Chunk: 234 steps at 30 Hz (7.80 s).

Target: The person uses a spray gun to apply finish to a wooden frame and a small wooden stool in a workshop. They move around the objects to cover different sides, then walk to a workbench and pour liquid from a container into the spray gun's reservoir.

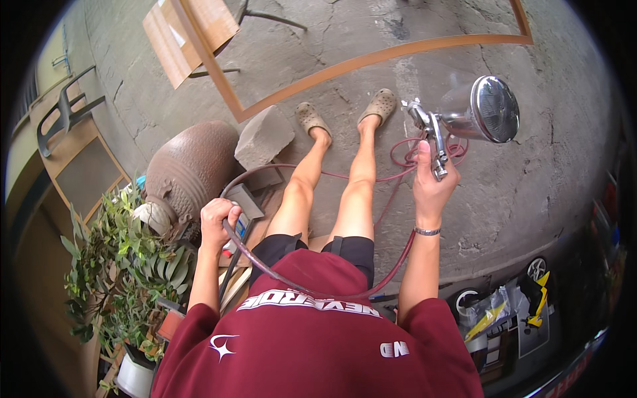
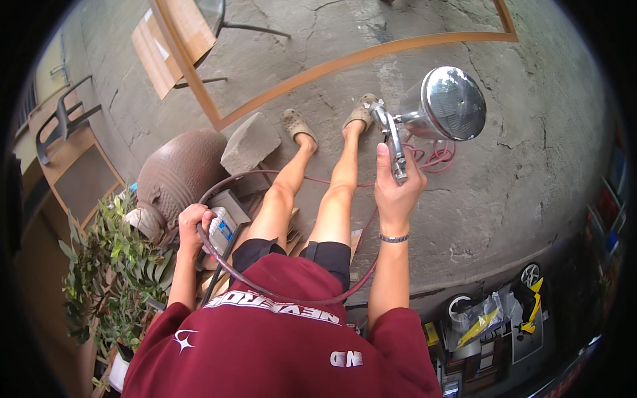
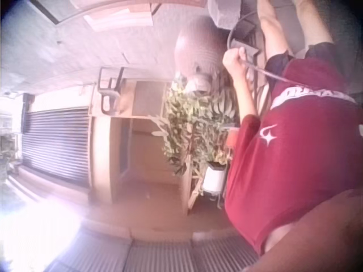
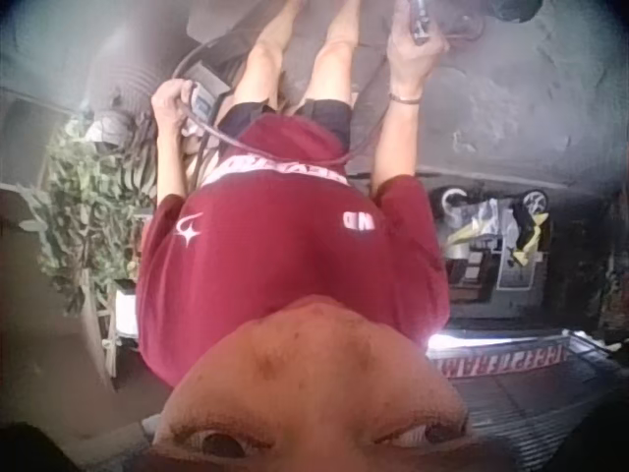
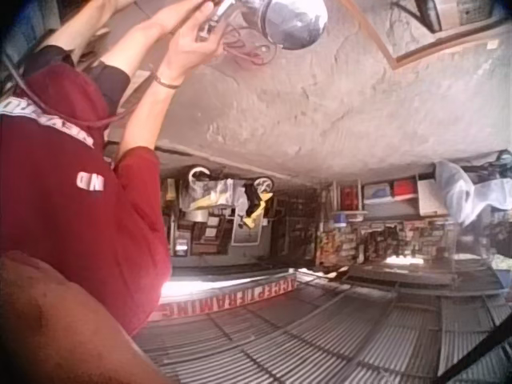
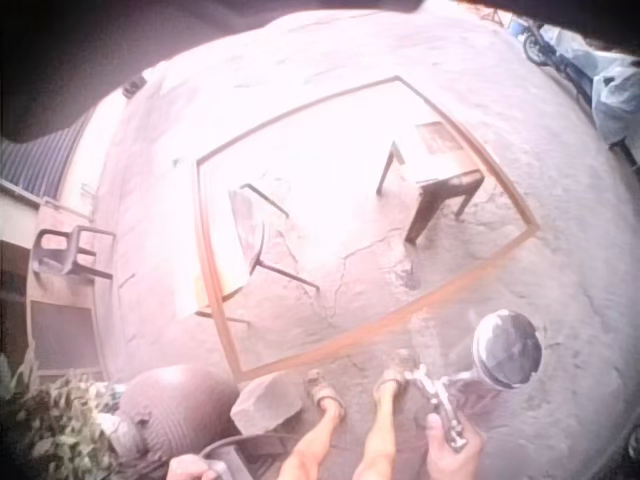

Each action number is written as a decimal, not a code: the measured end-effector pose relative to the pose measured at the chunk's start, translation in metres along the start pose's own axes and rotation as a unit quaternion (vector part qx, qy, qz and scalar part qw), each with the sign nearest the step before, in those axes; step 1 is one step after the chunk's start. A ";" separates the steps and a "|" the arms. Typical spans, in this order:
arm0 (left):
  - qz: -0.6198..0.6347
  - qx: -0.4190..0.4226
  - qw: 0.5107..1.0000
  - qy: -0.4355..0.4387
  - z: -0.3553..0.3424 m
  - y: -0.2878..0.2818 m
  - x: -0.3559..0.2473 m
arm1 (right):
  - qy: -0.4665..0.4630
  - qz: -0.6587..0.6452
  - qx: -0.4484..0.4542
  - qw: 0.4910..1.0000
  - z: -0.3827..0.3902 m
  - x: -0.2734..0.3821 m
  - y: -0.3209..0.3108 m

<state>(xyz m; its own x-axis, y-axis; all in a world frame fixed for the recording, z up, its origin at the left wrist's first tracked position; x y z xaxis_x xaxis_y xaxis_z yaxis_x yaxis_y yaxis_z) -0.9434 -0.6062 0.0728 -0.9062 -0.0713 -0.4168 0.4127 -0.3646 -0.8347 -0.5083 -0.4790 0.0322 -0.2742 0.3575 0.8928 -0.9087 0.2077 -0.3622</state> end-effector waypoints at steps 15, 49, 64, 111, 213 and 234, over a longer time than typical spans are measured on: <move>-0.027 0.047 0.997 0.058 -0.070 0.028 -0.119 | 0.031 -0.021 -0.134 0.990 -0.168 -0.046 -0.146; -0.037 0.022 0.999 0.015 -0.057 0.026 -0.104 | -0.007 0.045 -0.256 0.966 -0.175 0.026 -0.218; 0.021 -0.009 1.000 -0.003 0.009 -0.009 -0.012 | 0.148 -0.063 0.099 0.982 0.020 0.044 -0.037; 0.098 -0.070 0.990 -0.075 0.078 -0.025 0.116 | 0.005 0.033 0.187 0.982 0.161 0.093 0.165; -0.043 0.068 0.996 0.049 -0.115 0.005 -0.140 | -0.042 0.033 -0.352 0.934 -0.220 0.015 -0.241; 0.023 -0.024 0.999 0.007 0.008 -0.039 0.012 | 0.055 -0.039 0.123 0.990 0.083 0.054 0.069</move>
<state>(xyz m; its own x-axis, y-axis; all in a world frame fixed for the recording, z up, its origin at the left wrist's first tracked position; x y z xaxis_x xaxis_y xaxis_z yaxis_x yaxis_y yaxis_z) -0.9714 -0.6004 0.1029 -0.8845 -0.0733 -0.4607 0.4587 -0.3167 -0.8302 -0.6116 -0.5214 0.0779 -0.1765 0.4480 0.8764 -0.9786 0.0161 -0.2053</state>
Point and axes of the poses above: each hand's wrist, its own z-axis away from the middle knuckle, its own y-axis out of the palm, x = y × z, the point moved 7 cm from there along -z, towards the middle knuckle, and after that the axes turned 14 degrees about -z, right-handed, at the moved point
